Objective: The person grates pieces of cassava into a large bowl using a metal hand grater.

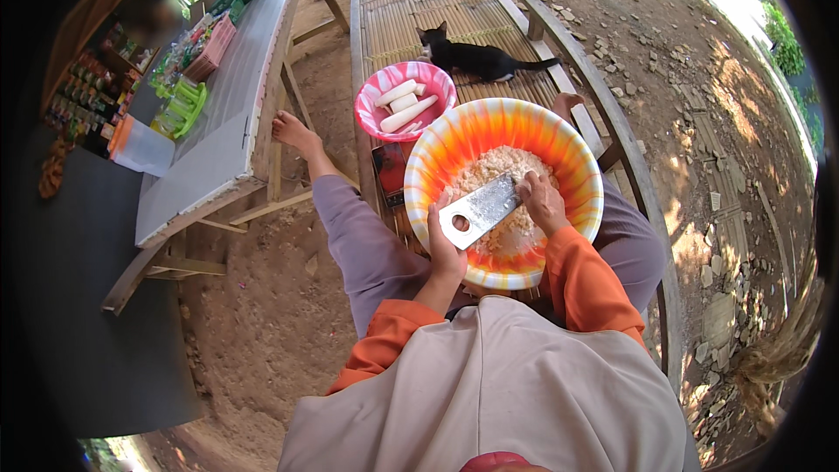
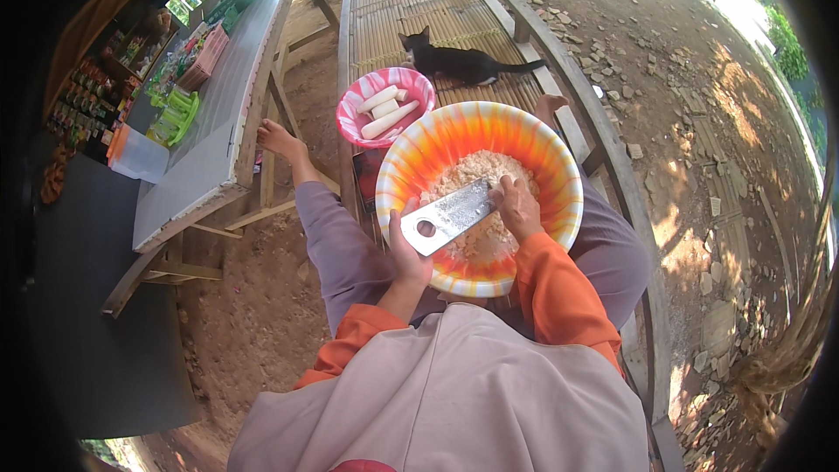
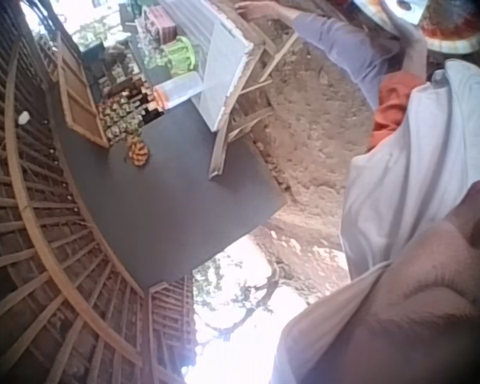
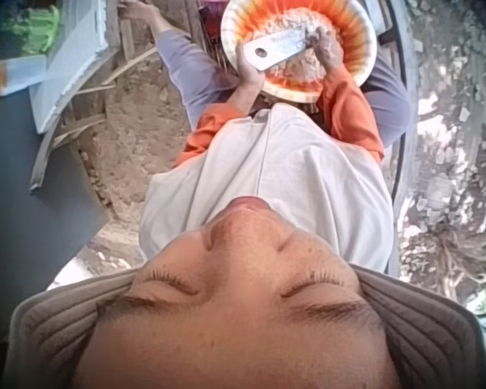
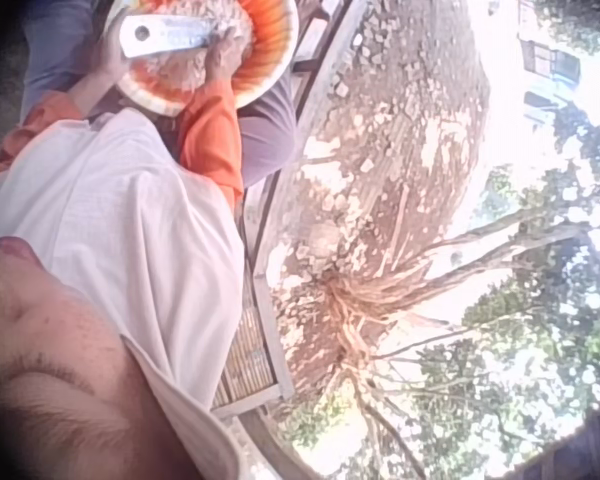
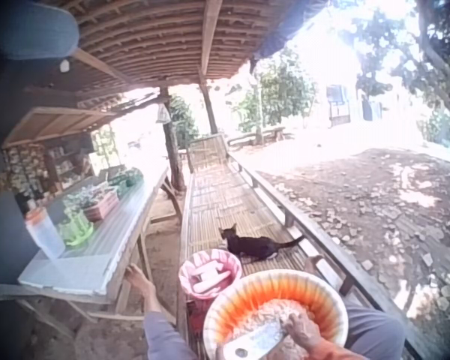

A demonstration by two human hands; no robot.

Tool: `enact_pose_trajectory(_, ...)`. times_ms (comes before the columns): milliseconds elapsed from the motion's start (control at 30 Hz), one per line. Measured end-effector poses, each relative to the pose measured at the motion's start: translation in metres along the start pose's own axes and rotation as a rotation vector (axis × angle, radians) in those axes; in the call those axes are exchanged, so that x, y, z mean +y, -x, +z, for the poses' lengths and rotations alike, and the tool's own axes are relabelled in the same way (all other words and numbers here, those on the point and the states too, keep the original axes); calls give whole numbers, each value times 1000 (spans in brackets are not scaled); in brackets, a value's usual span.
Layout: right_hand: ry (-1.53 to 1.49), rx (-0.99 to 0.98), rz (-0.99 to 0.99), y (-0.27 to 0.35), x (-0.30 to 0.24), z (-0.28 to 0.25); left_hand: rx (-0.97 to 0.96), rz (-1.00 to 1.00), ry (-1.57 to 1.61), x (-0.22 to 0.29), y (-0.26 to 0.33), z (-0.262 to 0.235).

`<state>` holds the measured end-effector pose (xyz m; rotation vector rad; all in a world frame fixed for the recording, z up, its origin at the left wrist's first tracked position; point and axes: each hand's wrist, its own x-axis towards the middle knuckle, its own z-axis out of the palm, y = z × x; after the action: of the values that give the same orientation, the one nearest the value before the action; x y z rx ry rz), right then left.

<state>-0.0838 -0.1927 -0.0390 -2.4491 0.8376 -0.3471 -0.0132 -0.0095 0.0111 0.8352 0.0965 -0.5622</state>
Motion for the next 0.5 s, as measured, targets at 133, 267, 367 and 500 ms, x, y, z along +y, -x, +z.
enact_pose_trajectory(133,33,49,28,-2,5,5,-11,-61,63,6,2,0)
enact_pose_trajectory(267,59,86,9,-1,3,6,23,-72,71,5,-5,-4)
enact_pose_trajectory(367,70,96,-19,-2,2,7,53,-94,117,7,-10,-5)
enact_pose_trajectory(500,25,101,-20,-3,9,13,72,-13,114,6,-4,4)
